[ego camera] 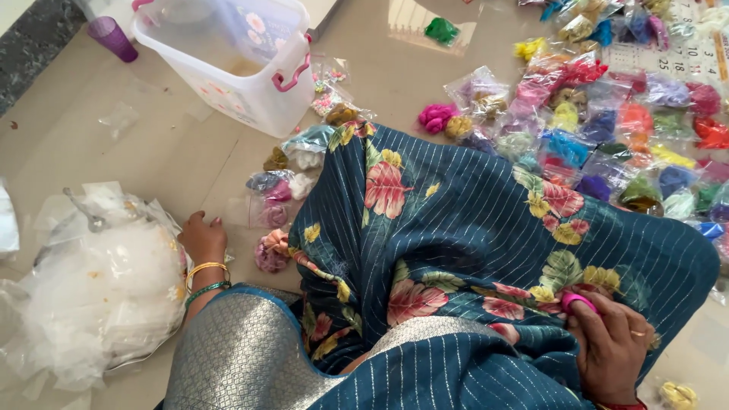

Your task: The person picks up colorful yarn flowers and places them into small plastic bags by hand, then gathers the filled bags and places them into a larger plastic container.

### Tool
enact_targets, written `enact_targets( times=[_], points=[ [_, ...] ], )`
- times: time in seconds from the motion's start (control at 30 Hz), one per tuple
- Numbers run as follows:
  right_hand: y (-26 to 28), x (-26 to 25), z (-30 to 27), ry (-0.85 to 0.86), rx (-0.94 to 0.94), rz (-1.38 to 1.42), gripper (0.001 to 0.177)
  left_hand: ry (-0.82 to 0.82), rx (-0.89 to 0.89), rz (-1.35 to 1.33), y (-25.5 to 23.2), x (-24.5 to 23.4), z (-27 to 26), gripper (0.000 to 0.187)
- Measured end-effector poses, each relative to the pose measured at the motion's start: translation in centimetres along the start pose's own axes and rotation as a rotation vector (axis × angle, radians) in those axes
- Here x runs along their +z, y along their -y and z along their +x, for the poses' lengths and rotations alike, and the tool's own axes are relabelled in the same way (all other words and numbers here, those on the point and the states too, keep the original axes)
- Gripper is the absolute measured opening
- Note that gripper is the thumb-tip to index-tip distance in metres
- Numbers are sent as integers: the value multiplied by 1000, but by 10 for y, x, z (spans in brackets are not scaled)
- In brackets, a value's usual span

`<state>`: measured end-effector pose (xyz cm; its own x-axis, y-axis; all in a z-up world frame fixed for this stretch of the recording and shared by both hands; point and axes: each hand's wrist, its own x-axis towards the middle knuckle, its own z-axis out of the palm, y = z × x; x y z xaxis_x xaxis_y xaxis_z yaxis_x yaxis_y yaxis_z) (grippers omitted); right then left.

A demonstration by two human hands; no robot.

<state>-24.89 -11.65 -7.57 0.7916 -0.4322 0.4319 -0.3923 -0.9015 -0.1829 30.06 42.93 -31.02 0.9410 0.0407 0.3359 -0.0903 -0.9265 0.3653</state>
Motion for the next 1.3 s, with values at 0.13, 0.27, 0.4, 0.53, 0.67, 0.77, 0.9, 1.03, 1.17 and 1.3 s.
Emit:
enact_targets(
  times=[0.13, 0.27, 0.4, 0.53, 0.67, 0.77, 0.9, 1.03, 1.17, 1.3],
  points=[
    [1, 1, 0, -1, 5, -17, 35, -27, 6, 97, -62, -44, 0, 58],
    [3, 1, 1, -20, 3, -22, 33, 62, 95, 3, -120, -73, -3, 66],
    [10, -3, 7, -46, -12, 21, 33, 157, -33, -79, -126, -31, -17, 65],
    [8, -4, 6, -48, -1, 10, 34, 144, -282, -238, -92, 19, -15, 50],
    [4, 1, 4, -46, -8, -3, 34, 315, -415, -624, -88, 1, -5, 28],
    [4, 1, 3, -50, -6, -1, 33, 379, -383, -841, -102, -26, 5, 31],
    [10, -2, 6, -64, -4, -1, 33, 428, -360, -989, -119, -54, 14, 28],
    [19, -10, 15, -79, -14, 34, 33, 170, -73, -508, -129, -70, 8, 25],
    [27, -21, 23, -112, -34, 63, 32, 7, 31, -111, -143, -79, -2, 14],
    [22, -13, 17, -100, -44, 62, 32, 18, 89, 306, -179, -122, -4, 44]
  ],
)
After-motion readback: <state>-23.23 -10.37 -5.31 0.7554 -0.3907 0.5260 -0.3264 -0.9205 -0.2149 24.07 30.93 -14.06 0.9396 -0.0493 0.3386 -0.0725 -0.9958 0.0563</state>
